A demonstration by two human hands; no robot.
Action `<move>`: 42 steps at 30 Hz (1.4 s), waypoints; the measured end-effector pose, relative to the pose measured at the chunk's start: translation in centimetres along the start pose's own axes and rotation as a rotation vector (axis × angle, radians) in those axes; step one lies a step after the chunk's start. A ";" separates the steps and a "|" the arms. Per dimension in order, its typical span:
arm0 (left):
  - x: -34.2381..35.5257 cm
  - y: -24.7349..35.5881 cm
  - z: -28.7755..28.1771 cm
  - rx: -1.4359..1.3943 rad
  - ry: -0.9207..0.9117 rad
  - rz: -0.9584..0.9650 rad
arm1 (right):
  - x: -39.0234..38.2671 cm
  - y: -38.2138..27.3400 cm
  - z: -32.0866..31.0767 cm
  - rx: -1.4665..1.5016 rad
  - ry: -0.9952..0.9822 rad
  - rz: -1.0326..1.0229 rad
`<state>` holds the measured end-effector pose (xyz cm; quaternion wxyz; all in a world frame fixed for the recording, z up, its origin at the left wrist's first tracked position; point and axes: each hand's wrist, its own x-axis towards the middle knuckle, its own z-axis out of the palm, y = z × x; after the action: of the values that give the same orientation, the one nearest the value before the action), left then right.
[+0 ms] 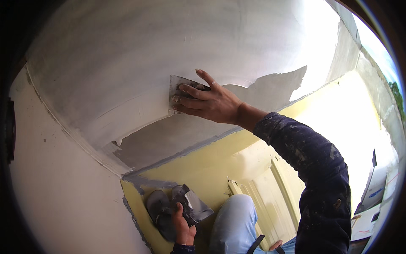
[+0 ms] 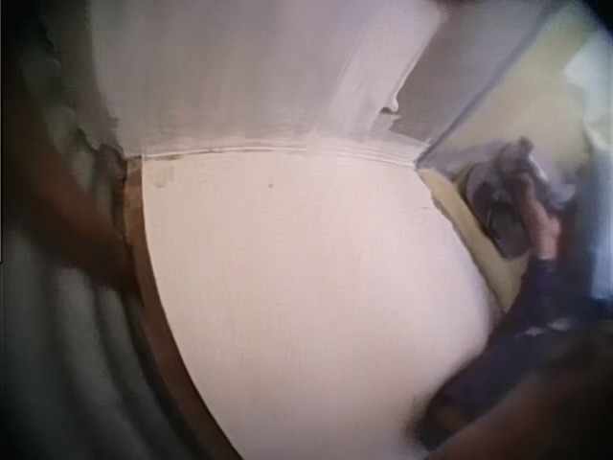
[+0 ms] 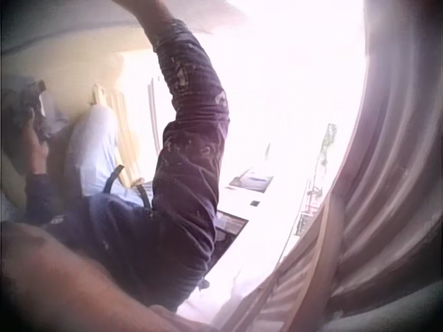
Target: The person scoops plaster from a hawk and applies it to a wall using a trowel, smoothing the surface in repeated strokes. The person works on a section of wall near a corner, periodically reloading the trowel from the hawk.
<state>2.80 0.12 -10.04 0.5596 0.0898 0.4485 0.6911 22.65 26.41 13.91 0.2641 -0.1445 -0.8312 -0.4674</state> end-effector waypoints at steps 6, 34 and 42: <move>0.1 0.2 0.3 -0.014 -0.060 0.011 | -8.4 3.8 0.5 -0.152 -0.116 0.053; 0.3 5.7 -1.3 -0.867 -0.736 -0.261 | -3.2 -13.7 -8.8 0.702 -0.619 0.073; 1.2 3.0 -1.0 -0.725 -0.549 -0.394 | 13.4 -12.7 -4.3 0.199 0.044 -0.134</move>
<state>-0.30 0.70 -8.92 0.7722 -0.0185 0.0236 0.6346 6.78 16.04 14.58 0.2637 -0.0516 -0.8752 -0.4022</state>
